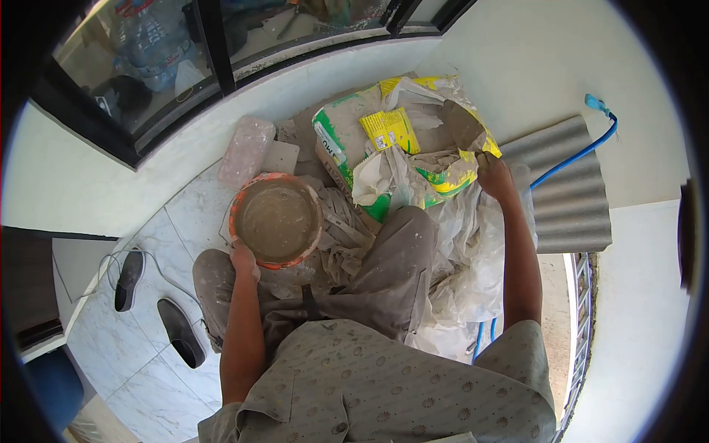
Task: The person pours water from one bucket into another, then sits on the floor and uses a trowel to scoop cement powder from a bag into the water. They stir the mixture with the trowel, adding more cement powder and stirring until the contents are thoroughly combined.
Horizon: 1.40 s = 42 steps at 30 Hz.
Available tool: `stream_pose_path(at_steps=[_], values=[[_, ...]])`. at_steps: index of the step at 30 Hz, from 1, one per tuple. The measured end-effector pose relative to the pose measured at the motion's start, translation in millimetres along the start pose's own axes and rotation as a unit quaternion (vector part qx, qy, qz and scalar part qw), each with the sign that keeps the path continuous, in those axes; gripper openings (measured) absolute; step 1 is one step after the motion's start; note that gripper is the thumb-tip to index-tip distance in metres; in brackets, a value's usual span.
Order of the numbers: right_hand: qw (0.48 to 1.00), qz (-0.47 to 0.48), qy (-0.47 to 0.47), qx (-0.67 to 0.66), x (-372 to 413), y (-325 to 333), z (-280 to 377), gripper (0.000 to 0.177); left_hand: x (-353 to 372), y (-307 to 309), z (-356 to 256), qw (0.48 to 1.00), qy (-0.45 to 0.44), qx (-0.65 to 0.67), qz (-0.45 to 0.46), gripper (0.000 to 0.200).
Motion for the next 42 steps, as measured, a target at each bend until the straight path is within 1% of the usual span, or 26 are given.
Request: stream_pose_path(at_steps=[1, 2, 3, 4, 5, 6, 7, 8, 10, 13, 16, 19, 20, 21, 22, 23, 25, 26, 28, 31, 32, 34, 35, 37, 40, 42], values=[[0.976, 0.090, -0.135, -0.148, -7.2, -12.2, -16.5, 0.024, -3.6, 1.6, 1.8, 1.000, -0.007, -0.003, 0.008, 0.051], [0.903, 0.176, -0.262, -0.292, -7.6, -30.7, -22.7, 0.024, -6.8, 3.0, 3.5, 1.000, -0.015, -0.007, 0.016, 0.051], [0.786, 0.252, -0.375, -0.423, -1.0, -48.5, -20.5, 0.024, -6.2, 3.5, 3.0, 1.000, -0.015, -0.010, 0.009, 0.052], [0.702, 0.240, -0.400, -0.539, -0.1, -75.5, -19.4, 0.022, -5.2, 4.5, 2.7, 1.000, -0.013, -0.014, 0.003, 0.052], [0.604, 0.222, -0.415, -0.643, 1.2, -103.4, -13.7, 0.021, -4.3, 4.9, 2.8, 1.000, -0.012, -0.017, -0.004, 0.052], [0.563, 0.210, -0.442, -0.666, 0.2, -115.3, -1.8, 0.020, -7.0, 5.3, 4.4, 1.000, -0.015, -0.012, 0.008, 0.052], [0.520, 0.186, -0.425, -0.717, -2.5, -127.2, 10.7, 0.020, -9.5, 7.6, 6.3, 1.000, -0.016, -0.008, 0.019, 0.052], [0.491, 0.141, -0.439, -0.740, -3.1, -137.2, 14.6, 0.019, -13.9, 8.4, 9.4, 0.999, -0.015, -0.003, 0.029, 0.053], [0.427, 0.054, -0.465, -0.774, -3.1, -146.5, 28.9, 0.018, -10.2, 7.0, 8.3, 1.000, -0.005, -0.009, 0.010, 0.053], [0.428, 0.020, -0.471, -0.771, -13.3, -141.7, 34.0, 0.018, -13.5, 11.8, 11.4, 1.000, -0.018, -0.023, 0.002, 0.053], [0.391, -0.032, -0.500, -0.772, -34.4, -177.8, 14.5, 0.020, -12.1, 11.9, 9.3, 0.999, -0.023, -0.038, 0.000, 0.053], [0.411, -0.031, -0.599, -0.686, -50.5, -197.7, -14.6, 0.021, -6.1, 9.0, 5.6, 0.999, -0.024, -0.022, 0.016, 0.053], [0.543, 0.013, -0.572, -0.615, -65.0, -238.6, -46.4, 0.024, -4.8, 5.9, 4.9, 0.999, -0.025, -0.012, 0.025, 0.053], [0.670, 0.060, -0.546, -0.499, -79.1, -277.6, -76.6, 0.028, 2.5, 2.2, 1.8, 1.000, -0.012, -0.014, 0.011, 0.053], [0.764, 0.087, -0.524, -0.367, -92.3, -314.4, -104.3, 0.032, 12.9, -5.4, -6.3, 1.000, 0.002, -0.016, -0.002, 0.053], [0.763, 0.097, -0.528, -0.361, -89.2, -276.0, -90.6, 0.033, 17.9, -8.0, -10.3, 1.000, 0.015, -0.018, -0.014, 0.052], [0.760, 0.114, -0.536, -0.350, -80.0, -199.5, -61.1, 0.035, 10.7, -4.5, -7.2, 1.000, -0.010, -0.018, 0.007, 0.051], [0.791, 0.110, -0.509, -0.320, -76.7, -194.9, -55.0, 0.034, 8.2, -2.5, -5.7, 0.999, -0.022, -0.019, 0.018, 0.051], [0.847, 0.102, -0.454, -0.257, -74.7, -186.2, -46.1, 0.033, 7.2, 0.0, -2.0, 1.000, -0.012, -0.011, 0.018, 0.050], [0.879, 0.140, -0.395, -0.227, -70.2, -185.3, -43.0, 0.032, 3.7, 0.7, -1.1, 1.000, -0.007, -0.016, -0.004, 0.049], [0.872, 0.139, -0.404, -0.240, -72.0, -187.2, -44.9, 0.032, 5.1, 2.9, -0.2, 1.000, -0.005, -0.021, -0.015, 0.048], [0.857, 0.132, -0.420, -0.269, -82.0, -191.7, -49.8, 0.032, 4.1, 5.0, -0.4, 0.999, -0.013, -0.048, 0.007, 0.053], [0.866, 0.116, -0.412, -0.259, -83.2, -191.1, -46.6, 0.030, 3.3, 4.1, -0.6, 0.998, -0.018, -0.059, 0.018, 0.056], [0.884, 0.080, -0.394, -0.240, -90.3, -188.2, -33.7, 0.028, 0.4, 4.2, 1.7, 0.999, -0.016, -0.048, 0.008, 0.056], [0.876, 0.053, -0.355, -0.323, -78.6, -199.9, -14.1, 0.034, 0.2, 5.1, 3.1, 0.999, -0.013, -0.046, 0.003, 0.056], [0.844, 0.081, -0.391, -0.359, -89.3, -236.4, -15.3, 0.038, 1.1, 5.6, 0.1, 0.998, -0.020, -0.056, 0.004, 0.056]])
Point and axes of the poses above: each hand's wrist, its own x-axis away from the middle knuckle, its own y-axis out of the back of the hand, z = x × y, the point moved 7 cm from there along -x, towards the middle knuckle, and after that the axes turned 9 degrees about z, right-handed, at the moved point
